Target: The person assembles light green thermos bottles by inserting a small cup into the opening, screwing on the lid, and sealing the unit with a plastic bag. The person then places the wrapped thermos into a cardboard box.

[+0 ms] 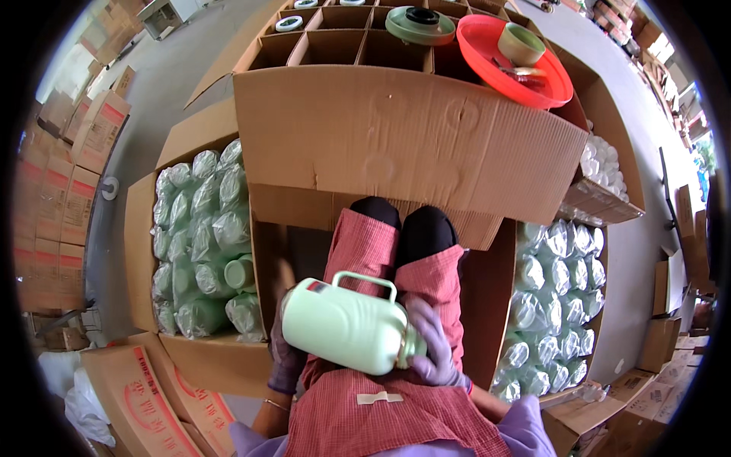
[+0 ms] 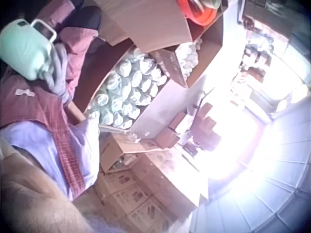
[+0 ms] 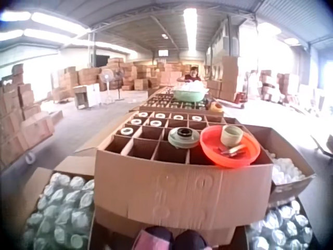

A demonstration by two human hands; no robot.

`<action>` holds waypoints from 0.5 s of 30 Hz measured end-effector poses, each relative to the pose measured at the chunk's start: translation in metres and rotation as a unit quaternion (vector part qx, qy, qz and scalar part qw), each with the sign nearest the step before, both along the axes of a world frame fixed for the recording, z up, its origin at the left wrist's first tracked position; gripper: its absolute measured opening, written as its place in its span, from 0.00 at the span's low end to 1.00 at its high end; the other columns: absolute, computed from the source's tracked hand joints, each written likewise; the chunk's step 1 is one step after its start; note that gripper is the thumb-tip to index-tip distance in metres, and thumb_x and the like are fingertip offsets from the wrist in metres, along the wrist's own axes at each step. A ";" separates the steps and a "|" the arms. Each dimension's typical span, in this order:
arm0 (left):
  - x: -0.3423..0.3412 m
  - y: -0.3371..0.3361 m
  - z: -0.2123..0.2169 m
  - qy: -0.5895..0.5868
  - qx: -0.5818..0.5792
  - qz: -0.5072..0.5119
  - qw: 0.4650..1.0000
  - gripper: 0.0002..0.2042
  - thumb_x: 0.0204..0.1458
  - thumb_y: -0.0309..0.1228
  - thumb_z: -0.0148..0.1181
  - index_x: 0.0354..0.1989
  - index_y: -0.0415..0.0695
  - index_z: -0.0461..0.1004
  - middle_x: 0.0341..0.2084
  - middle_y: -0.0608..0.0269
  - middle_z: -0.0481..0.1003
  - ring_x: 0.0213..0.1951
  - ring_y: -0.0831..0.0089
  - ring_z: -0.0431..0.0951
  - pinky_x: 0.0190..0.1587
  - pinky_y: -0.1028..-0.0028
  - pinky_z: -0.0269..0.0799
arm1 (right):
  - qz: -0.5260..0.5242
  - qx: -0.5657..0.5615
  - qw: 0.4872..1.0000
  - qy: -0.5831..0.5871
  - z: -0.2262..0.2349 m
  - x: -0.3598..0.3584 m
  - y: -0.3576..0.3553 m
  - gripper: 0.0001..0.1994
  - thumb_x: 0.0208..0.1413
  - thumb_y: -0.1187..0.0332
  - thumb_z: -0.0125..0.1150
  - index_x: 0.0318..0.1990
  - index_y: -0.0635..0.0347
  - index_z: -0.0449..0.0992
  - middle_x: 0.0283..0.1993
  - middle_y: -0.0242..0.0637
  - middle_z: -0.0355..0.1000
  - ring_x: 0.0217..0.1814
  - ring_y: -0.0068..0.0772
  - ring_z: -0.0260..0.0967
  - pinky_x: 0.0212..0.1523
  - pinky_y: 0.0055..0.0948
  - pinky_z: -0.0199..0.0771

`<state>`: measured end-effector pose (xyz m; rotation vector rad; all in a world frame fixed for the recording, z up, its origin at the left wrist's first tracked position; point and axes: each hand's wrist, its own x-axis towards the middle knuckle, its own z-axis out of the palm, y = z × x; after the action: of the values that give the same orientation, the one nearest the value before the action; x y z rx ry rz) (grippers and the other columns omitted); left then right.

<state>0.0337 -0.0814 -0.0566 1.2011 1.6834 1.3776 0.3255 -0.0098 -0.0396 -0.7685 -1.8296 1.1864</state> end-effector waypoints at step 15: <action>-0.057 -0.022 -0.071 0.181 -0.072 -0.107 0.975 0.29 0.46 0.27 0.71 0.58 0.38 0.68 0.51 0.54 0.75 0.54 0.63 0.75 0.58 0.66 0.70 | 0.246 -0.057 0.958 0.133 0.064 -0.108 0.102 0.48 0.47 0.65 0.74 0.72 0.63 0.49 0.65 0.46 0.61 0.69 0.42 0.59 0.69 0.37 0.57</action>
<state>-0.0234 -0.1034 -0.1276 1.5673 1.7966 0.9299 0.2180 0.0922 0.0247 -0.1903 -1.7845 1.6348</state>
